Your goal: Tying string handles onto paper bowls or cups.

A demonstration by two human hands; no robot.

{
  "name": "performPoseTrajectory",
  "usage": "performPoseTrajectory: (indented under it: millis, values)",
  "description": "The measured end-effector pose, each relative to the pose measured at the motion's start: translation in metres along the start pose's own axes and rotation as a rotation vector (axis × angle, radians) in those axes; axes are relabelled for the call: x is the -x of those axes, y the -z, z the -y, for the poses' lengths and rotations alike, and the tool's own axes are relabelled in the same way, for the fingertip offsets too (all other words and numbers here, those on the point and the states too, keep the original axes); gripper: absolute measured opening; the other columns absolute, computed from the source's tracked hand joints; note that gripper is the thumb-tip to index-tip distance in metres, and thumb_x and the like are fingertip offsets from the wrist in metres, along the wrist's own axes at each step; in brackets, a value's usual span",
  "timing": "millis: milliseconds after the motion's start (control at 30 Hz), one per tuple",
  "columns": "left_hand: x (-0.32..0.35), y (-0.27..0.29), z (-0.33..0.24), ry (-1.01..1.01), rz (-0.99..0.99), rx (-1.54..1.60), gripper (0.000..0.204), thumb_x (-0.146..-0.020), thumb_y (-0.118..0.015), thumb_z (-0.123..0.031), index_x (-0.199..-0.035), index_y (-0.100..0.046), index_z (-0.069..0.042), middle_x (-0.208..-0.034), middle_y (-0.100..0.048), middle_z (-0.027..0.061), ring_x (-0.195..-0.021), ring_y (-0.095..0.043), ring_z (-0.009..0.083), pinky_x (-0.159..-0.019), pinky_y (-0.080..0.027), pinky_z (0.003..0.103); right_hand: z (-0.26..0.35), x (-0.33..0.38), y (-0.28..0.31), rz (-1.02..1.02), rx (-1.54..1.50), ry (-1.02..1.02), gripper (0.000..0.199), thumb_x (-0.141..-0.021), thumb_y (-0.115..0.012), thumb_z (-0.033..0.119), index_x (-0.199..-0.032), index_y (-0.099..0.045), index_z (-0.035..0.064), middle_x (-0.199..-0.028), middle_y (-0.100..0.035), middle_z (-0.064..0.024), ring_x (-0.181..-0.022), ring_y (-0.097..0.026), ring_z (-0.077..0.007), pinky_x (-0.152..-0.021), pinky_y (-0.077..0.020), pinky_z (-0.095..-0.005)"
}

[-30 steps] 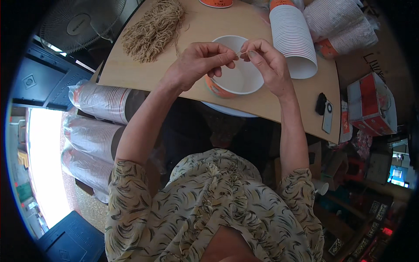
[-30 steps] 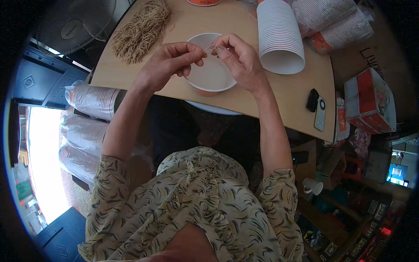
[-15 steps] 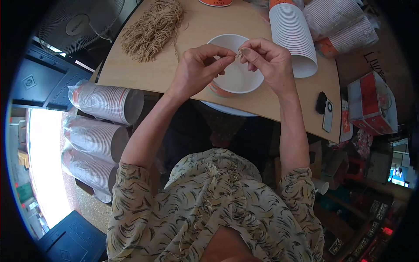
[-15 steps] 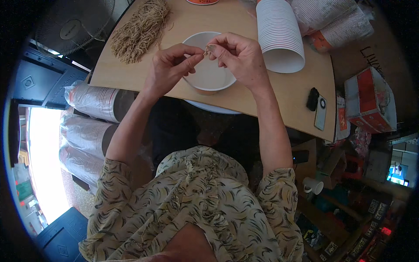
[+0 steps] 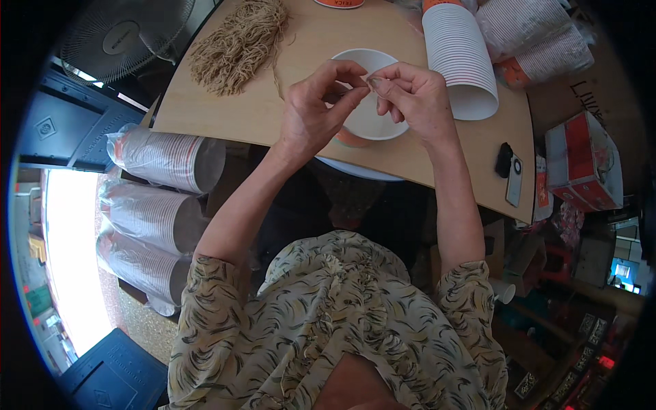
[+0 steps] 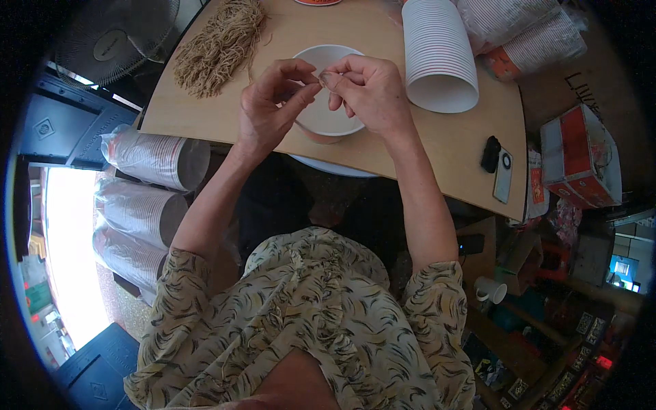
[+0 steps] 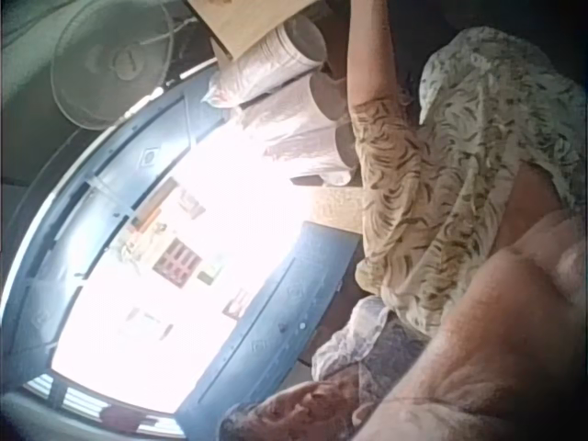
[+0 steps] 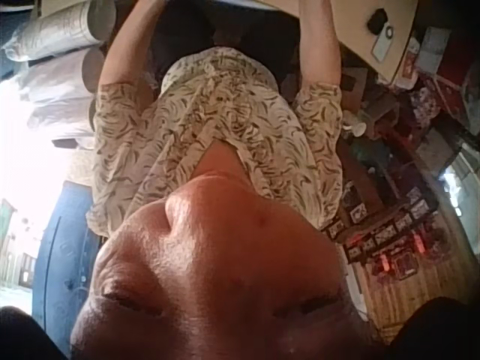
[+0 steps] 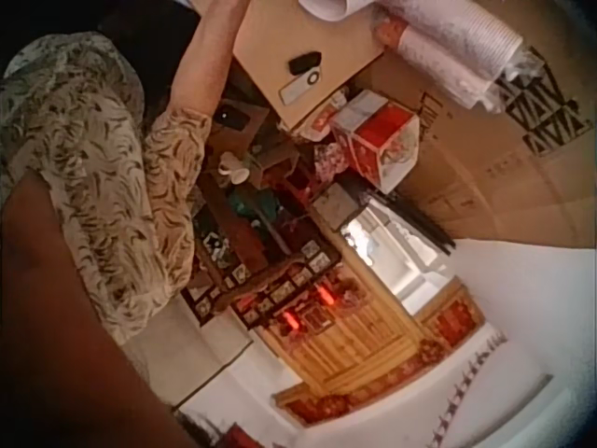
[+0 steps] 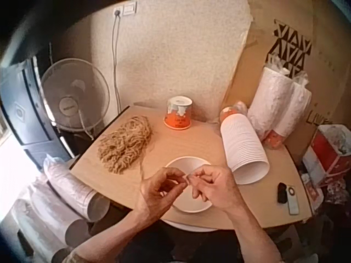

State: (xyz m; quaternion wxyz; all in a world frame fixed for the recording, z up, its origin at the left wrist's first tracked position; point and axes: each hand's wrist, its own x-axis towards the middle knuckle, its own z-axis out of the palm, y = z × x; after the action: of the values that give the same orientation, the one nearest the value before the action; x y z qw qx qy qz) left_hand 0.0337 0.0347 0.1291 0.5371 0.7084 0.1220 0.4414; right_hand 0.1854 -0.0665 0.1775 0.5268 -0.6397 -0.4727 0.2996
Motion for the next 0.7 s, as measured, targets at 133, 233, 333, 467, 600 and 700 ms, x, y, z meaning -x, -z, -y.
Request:
performPoseTrajectory:
  millis: [133,233,333,467,600,700]
  values:
    - [0.001,0.001,0.004,-0.096,0.003,-0.115,0.016,-0.087,-0.074,0.001,-0.102,-0.068,0.0,-0.092,-0.072,0.0082,-0.076,-0.072,0.0142,-0.068,-0.059,0.028,0.0,0.0,0.0,0.009,-0.001,-0.035,0.013,-0.097,-0.064,0.007,-0.099,-0.073,-0.0023,-0.068,-0.068,-0.0042,-0.057,-0.059,-0.0051,-0.048,-0.0429,-0.0189]
    - [0.001,0.002,0.006,-0.182,0.014,-0.206,0.015,-0.086,-0.074,0.001,-0.099,-0.069,0.0,-0.092,-0.071,0.009,-0.075,-0.072,0.0171,-0.066,-0.059,0.028,0.001,0.0,0.0,-0.005,0.009,-0.05,0.012,-0.096,-0.065,0.006,-0.099,-0.073,-0.0023,-0.067,-0.067,-0.0038,-0.056,-0.058,-0.0049,-0.048,-0.0428,-0.0192]
    - [-0.002,0.003,0.007,-0.255,0.035,-0.268,0.014,-0.085,-0.074,0.001,-0.098,-0.069,-0.001,-0.091,-0.07,0.0085,-0.075,-0.071,0.0191,-0.065,-0.059,0.029,0.002,0.001,-0.001,-0.005,0.041,-0.06,0.013,-0.096,-0.065,0.007,-0.099,-0.073,-0.0021,-0.066,-0.066,-0.0027,-0.055,-0.057,-0.0048,-0.048,-0.0426,-0.0192]
    - [-0.004,0.006,-0.002,-0.2,0.086,-0.268,0.01,-0.086,-0.073,0.0,-0.095,-0.068,-0.001,-0.09,-0.069,0.0075,-0.075,-0.07,0.0196,-0.064,-0.058,0.03,-0.002,-0.001,0.004,0.031,0.002,-0.075,0.015,-0.098,-0.063,0.009,-0.103,-0.073,-0.0017,-0.069,-0.066,-0.0026,-0.056,-0.055,-0.0046,-0.05,-0.0426,-0.019]
    - [-0.008,0.011,-0.006,-0.134,0.117,-0.208,0.008,-0.09,-0.072,-0.003,-0.096,-0.067,0.001,-0.092,-0.07,0.0063,-0.076,-0.069,0.0167,-0.066,-0.058,0.03,-0.011,-0.001,0.01,-0.034,-0.105,0.019,0.02,-0.101,-0.061,0.012,-0.112,-0.071,-0.0005,-0.079,-0.066,-0.0025,-0.064,-0.055,-0.0048,-0.056,-0.0434,-0.0194]
    - [-0.011,0.018,-0.008,0.247,0.241,0.008,0.01,-0.095,-0.069,-0.007,-0.094,-0.066,0.003,-0.096,-0.072,0.007,-0.082,-0.07,0.0139,-0.071,-0.058,0.028,-0.013,0.0,0.008,-0.025,-0.15,0.06,0.021,-0.101,-0.06,0.012,-0.115,-0.07,0.0002,-0.084,-0.067,-0.0025,-0.068,-0.057,-0.0062,-0.06,-0.0454,-0.0206]
